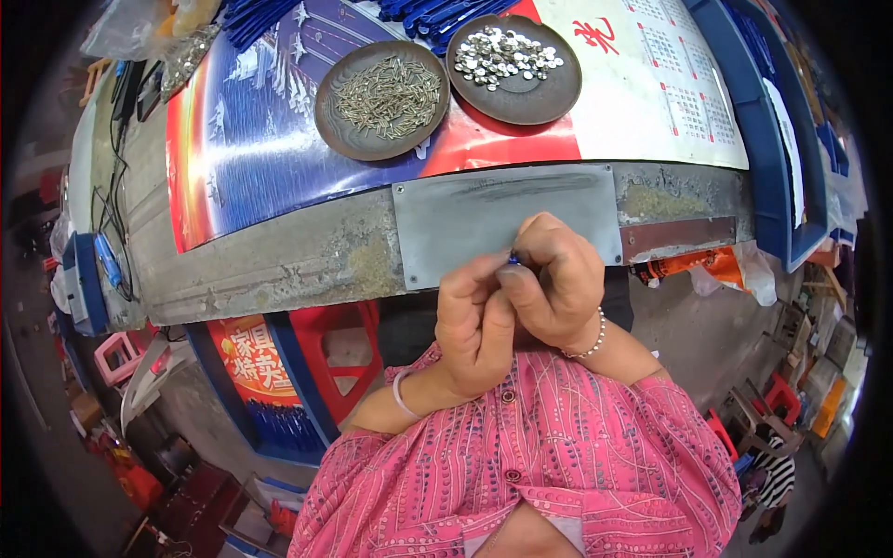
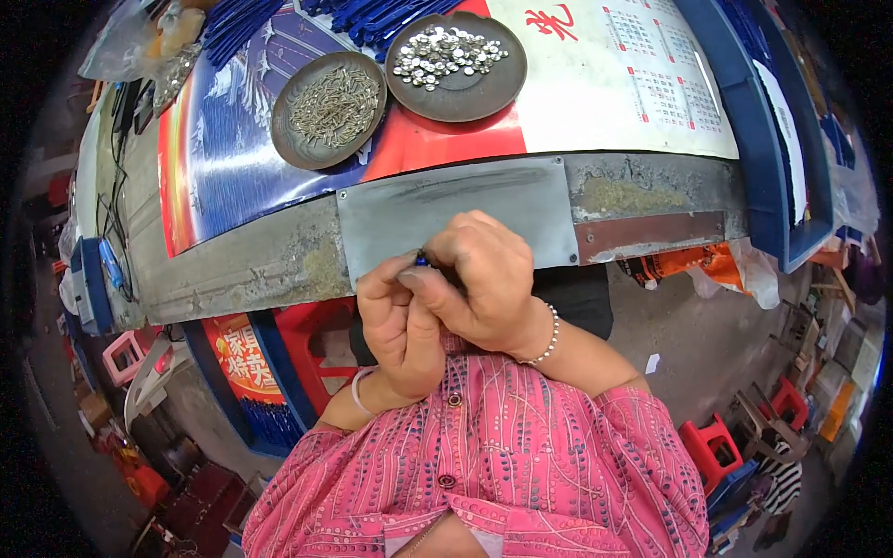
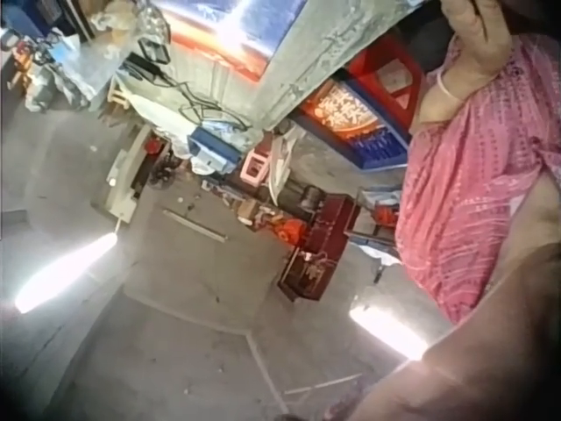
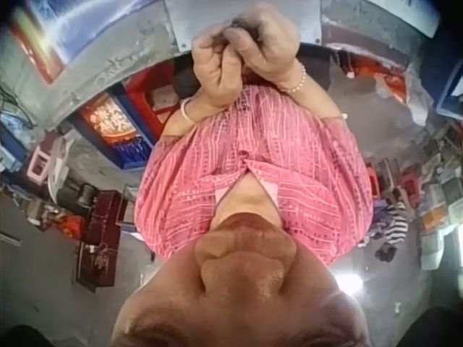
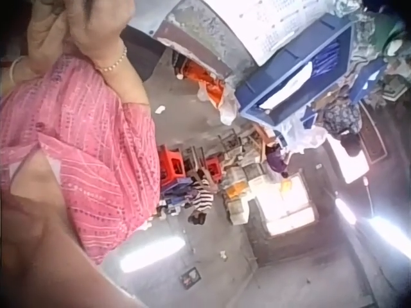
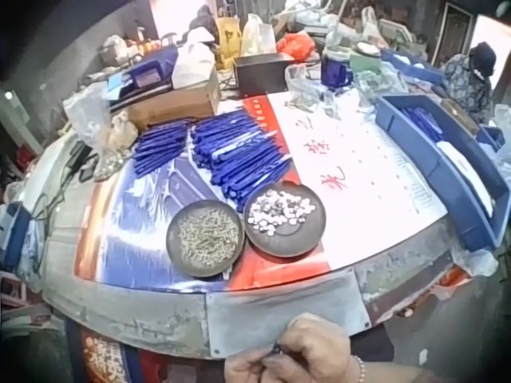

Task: Manual assembly of small metal pins into blue plastic components at a factory workbench.

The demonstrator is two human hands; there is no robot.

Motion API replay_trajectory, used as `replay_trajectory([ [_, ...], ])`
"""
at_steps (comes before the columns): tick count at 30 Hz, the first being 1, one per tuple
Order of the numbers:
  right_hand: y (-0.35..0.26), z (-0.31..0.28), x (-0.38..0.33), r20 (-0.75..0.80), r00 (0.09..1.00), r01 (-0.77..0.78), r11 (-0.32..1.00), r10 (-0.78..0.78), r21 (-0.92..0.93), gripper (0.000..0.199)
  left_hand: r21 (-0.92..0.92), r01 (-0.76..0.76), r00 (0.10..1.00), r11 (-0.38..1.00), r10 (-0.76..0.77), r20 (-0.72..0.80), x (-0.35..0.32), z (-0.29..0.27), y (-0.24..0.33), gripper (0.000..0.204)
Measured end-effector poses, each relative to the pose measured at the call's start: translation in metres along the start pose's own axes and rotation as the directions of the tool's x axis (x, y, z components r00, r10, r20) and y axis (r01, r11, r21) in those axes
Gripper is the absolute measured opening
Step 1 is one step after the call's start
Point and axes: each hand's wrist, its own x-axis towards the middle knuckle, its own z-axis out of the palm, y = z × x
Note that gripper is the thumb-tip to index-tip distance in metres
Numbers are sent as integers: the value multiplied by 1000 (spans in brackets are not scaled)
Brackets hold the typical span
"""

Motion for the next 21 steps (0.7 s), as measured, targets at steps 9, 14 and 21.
replay_trajectory([
  [9,-29,-8,8,110,887,-462,864,449,201,14,-166,65,997,984,-69,-16,-3,-2,0,29],
  [14,-19,-4,5,82,994,-70,996,74,-52,14,-68,-4,997,998,-2,-77,-4,-6,-2,27],
  [21,-22,6,-2,24,999,38,953,-33,-301,15,15,-50,990,999,52,-130,-7,-6,-6,23],
])
